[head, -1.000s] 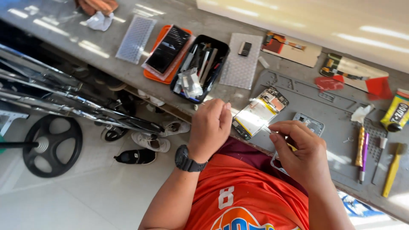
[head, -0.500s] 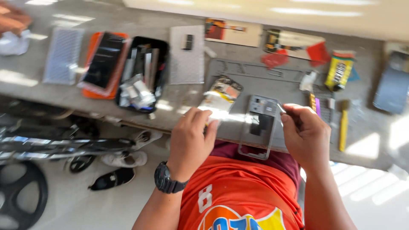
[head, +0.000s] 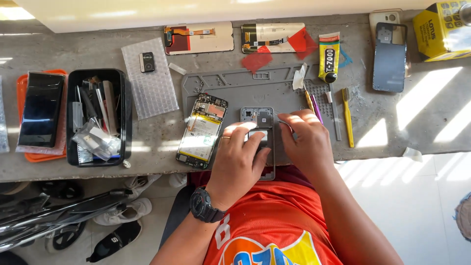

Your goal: The person unwraps a smartphone camera module from bubble wrap and places it into the back housing of a disassembled phone. They then use tweezers to carefully position and secure a small internal component within the phone's chassis.

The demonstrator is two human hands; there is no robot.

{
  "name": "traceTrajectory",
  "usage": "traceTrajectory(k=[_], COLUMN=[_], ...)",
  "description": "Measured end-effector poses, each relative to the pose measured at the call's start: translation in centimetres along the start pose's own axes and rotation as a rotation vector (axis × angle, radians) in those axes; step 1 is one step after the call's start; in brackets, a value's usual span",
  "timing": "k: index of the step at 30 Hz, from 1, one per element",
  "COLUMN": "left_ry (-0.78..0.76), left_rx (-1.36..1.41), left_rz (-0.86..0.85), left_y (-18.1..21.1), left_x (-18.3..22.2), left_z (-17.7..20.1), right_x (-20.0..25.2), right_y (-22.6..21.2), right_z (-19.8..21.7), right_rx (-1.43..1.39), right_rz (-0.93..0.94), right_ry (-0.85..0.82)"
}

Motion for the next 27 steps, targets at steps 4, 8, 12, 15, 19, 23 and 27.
traceTrajectory(k=[4,8,12,15,19,23,27], left_ry=[0.023,0.033,0.047,0.061,0.068,0.082,0.121], left_rx=[0.101,0.102,0.106,0.110,0.107,0.072,0.100], left_rz=[0.086,0.113,0.124,0.117,0.117,0.111,0.082], left_y=[-0.6,-1.4,-2.4,-2.6,-2.0,-2.1,-1.7], left_x=[0.0,0.4,1.1,1.1,0.5,0.4,0.2], left_z=[1.1,0.1,-1.5,-1.6,-0.8,-1.1,0.0], right_x=[-1.0,-1.7,-2.2,-2.4,-2.4,-2.4,-3.0], right_y=[-1.2,-1.3,-1.5,-1.5,-1.3,-0.8,-0.3], right_z=[0.1,-0.5,-0.8,-0.7,-0.9,-1.0,-0.7], right_rx=[0.006,-0.005,-0.021,-0.069,-0.068,-0.066,-0.155], right_rz=[0.022,0.031,0.039,0.080,0.073,0.079,0.042], right_ry=[-0.014,-0.037,-0.035,-0.027,-0.022,-0.001,0.018])
Point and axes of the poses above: each hand's wrist, its own x-axis away from the middle knuckle, its own z-axis out of the back of the hand, y = z × x, the point moved 9 cm from there along -x, towards the middle knuckle, and after that the axes turned 7 degrees about z, right-handed, at the moved point
